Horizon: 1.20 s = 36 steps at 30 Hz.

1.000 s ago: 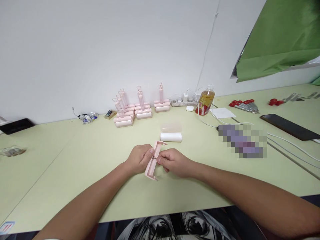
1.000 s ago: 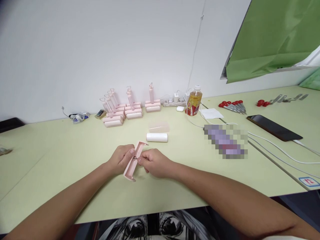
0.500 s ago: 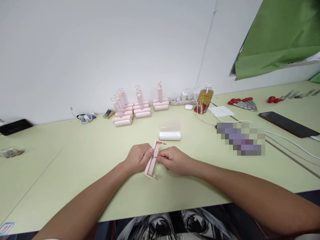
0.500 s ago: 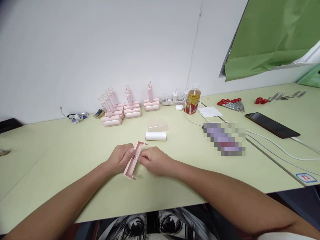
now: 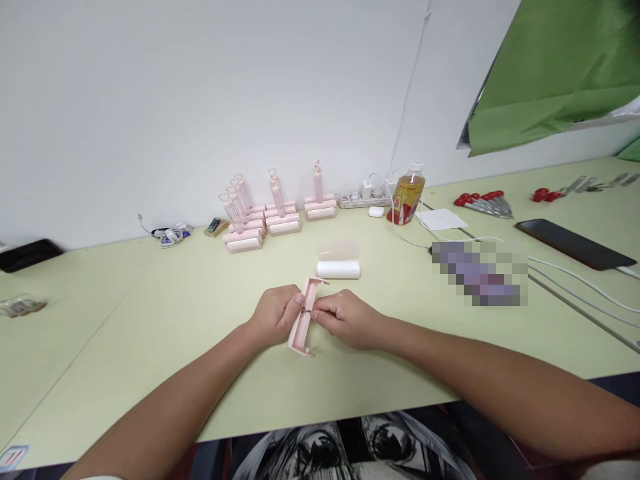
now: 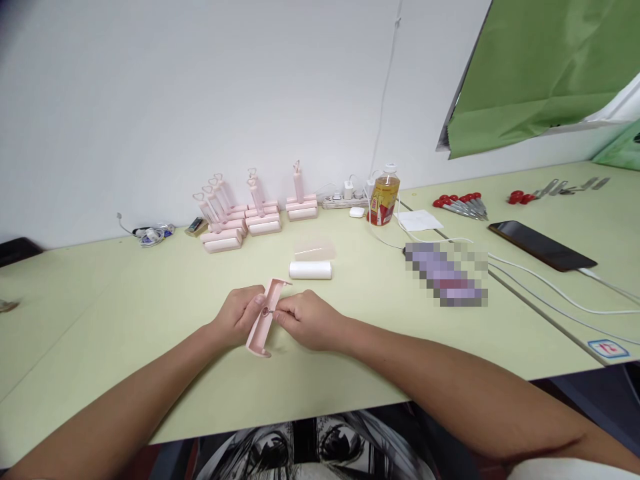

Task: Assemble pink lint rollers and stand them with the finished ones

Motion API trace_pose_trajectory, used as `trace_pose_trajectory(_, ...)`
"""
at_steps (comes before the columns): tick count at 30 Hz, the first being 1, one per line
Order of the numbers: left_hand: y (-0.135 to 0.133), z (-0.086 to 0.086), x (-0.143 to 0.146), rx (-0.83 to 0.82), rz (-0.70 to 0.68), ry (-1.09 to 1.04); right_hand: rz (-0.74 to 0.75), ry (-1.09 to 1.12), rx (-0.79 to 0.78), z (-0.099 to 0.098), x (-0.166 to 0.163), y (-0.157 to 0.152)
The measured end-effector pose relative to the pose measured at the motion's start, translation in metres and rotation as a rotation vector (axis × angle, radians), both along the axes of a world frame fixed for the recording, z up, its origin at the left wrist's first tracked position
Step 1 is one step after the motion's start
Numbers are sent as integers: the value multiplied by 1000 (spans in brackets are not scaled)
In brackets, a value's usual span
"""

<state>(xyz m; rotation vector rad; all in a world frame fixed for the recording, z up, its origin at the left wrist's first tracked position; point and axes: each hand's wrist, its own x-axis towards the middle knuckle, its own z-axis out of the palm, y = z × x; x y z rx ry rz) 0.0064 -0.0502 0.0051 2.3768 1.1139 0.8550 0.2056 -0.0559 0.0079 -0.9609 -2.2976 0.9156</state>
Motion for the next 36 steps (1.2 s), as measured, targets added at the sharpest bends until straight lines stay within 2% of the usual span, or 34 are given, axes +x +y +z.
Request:
trace_pose_trajectory(12,-4,2,3,-68,5,-33,-3,38,28,1,-2,-3)
trace_pose_trajectory(18,-2,1,0,-26,8,-103,-16,86,-26,6,-3,-4)
trace_pose_trajectory(21,-2,1,0,-14,4,-72,-35,89,-115,6,-4,-5)
trace_pose_trajectory(26,-4,1,1,7,-17,-7,15,134,-393,6,-4,-3)
trace_pose_trajectory(30,-7,0,3,31,-18,7,79,167,-399,4,-5,-4)
trace_pose_trajectory(36,-8,-1,5,48,-2,17,39,195,-426,3,-9,-7)
